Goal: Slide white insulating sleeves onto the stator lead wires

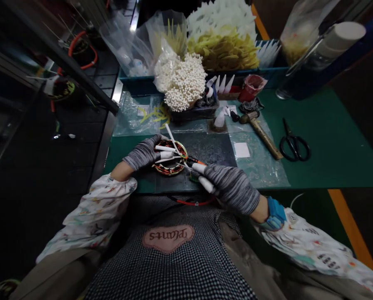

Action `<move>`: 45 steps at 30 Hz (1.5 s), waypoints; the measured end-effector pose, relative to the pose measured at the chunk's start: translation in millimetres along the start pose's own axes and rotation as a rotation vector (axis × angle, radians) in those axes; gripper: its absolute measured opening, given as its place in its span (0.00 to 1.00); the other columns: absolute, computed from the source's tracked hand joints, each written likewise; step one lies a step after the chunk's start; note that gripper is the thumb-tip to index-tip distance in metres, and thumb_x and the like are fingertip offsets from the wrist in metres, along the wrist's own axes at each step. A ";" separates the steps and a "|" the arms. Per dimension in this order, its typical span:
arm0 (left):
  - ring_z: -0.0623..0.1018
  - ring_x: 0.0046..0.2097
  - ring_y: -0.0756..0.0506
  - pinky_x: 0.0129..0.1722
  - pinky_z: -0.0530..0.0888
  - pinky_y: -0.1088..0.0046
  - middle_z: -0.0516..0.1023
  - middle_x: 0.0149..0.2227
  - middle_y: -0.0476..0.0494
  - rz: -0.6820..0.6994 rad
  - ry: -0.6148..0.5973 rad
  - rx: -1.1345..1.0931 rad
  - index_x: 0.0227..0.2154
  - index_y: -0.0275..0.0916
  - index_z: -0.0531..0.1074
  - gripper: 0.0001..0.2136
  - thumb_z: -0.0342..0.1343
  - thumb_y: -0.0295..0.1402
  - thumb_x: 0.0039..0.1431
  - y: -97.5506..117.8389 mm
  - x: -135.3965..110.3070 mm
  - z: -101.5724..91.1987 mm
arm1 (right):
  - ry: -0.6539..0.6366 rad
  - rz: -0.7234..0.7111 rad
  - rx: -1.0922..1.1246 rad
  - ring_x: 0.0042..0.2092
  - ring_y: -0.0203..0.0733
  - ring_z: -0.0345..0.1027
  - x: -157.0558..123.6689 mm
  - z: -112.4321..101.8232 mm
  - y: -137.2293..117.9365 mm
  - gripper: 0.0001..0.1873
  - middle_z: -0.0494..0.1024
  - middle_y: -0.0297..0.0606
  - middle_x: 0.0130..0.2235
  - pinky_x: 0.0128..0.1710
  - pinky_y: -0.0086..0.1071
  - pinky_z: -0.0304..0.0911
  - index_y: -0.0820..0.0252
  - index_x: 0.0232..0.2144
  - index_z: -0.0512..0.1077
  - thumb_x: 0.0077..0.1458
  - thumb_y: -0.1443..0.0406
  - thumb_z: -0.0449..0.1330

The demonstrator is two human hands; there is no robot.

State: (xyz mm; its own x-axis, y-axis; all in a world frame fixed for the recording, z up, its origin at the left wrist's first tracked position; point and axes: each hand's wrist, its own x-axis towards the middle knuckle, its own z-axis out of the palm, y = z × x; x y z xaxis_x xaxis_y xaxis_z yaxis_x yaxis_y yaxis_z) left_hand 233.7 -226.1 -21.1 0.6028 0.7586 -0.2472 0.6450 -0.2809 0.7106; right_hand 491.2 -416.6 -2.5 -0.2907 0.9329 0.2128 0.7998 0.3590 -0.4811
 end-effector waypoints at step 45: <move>0.78 0.61 0.38 0.63 0.72 0.54 0.83 0.58 0.43 0.795 0.360 0.574 0.60 0.50 0.76 0.16 0.58 0.35 0.72 21.4 -62.7 53.5 | 0.354 0.040 0.301 0.63 0.55 0.69 1.3 54.1 -3.2 0.09 0.72 0.45 0.65 0.63 0.54 0.70 0.53 0.39 0.83 0.65 0.60 0.63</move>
State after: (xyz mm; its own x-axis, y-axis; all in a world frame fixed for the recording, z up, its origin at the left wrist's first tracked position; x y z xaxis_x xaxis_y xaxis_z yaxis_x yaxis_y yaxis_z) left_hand 234.9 -311.1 -25.7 0.8367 0.3363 0.4322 0.3066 -0.9416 0.1392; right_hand 459.9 -414.9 -46.7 -0.0236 0.8973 0.4408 0.6035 0.3643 -0.7093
